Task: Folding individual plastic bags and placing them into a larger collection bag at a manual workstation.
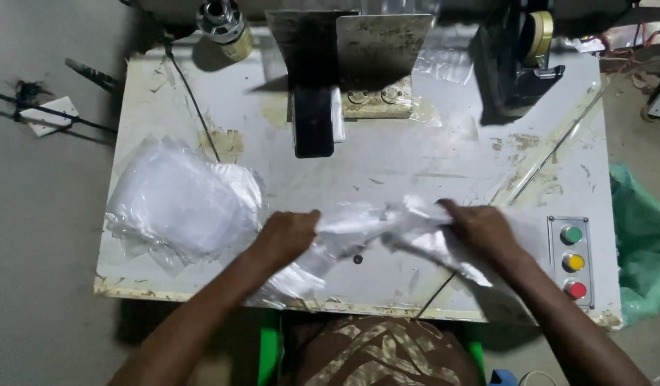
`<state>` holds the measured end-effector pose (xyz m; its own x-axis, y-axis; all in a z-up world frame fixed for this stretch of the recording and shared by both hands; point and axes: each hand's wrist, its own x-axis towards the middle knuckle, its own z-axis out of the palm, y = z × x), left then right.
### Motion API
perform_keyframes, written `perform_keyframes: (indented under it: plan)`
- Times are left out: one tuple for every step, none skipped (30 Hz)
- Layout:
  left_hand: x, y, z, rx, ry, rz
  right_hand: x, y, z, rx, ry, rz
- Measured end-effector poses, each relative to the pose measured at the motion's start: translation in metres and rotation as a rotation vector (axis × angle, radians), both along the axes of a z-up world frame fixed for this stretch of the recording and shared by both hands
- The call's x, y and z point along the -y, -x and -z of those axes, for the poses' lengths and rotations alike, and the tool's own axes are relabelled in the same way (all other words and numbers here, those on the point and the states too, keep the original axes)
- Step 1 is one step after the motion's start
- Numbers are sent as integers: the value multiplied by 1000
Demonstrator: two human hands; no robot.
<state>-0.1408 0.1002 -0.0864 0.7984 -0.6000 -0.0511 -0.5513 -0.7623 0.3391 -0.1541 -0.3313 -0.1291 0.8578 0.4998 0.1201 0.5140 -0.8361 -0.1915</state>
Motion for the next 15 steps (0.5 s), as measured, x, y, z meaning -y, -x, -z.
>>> perform_keyframes:
  plan:
    - [-15,-15,-8,-49,-34,-97,21,-9,8,-73,27,199]
    - [-22,-21,-8,-47,-36,-96,22,-16,0,-71,24,201]
    - [-27,-24,-6,-153,43,-155,24,-19,-7,-69,70,312]
    - [-32,-27,-3,-259,122,-216,27,-22,-14,-67,116,424]
    - [-31,-19,-14,-270,119,-210,22,-21,-17,-79,117,430]
    - [-29,-11,-25,-523,405,-272,17,-21,-21,-130,57,481]
    - [-28,-12,-38,-756,694,-325,12,-30,-25,-163,-8,534]
    - [0,-16,-44,-752,691,-316,0,-29,-45,-156,-12,541]
    - [27,-14,-49,-828,931,-349,-11,-29,-65,-312,-127,612]
    - [53,-12,-54,-898,1174,-378,-23,-28,-84,-470,-243,680]
    - [65,-11,-59,-898,1176,-380,-20,-27,-94,-471,-241,678]
    - [77,-11,-63,-918,1063,-605,-16,-26,-103,-497,-267,639]
    - [89,-12,-68,-930,940,-823,-11,-25,-113,-520,-295,599]
    - [97,-9,-86,-930,944,-825,-14,-18,-133,-520,-291,596]
    - [104,-7,-104,-937,946,-809,-17,-9,-152,-422,-335,569]
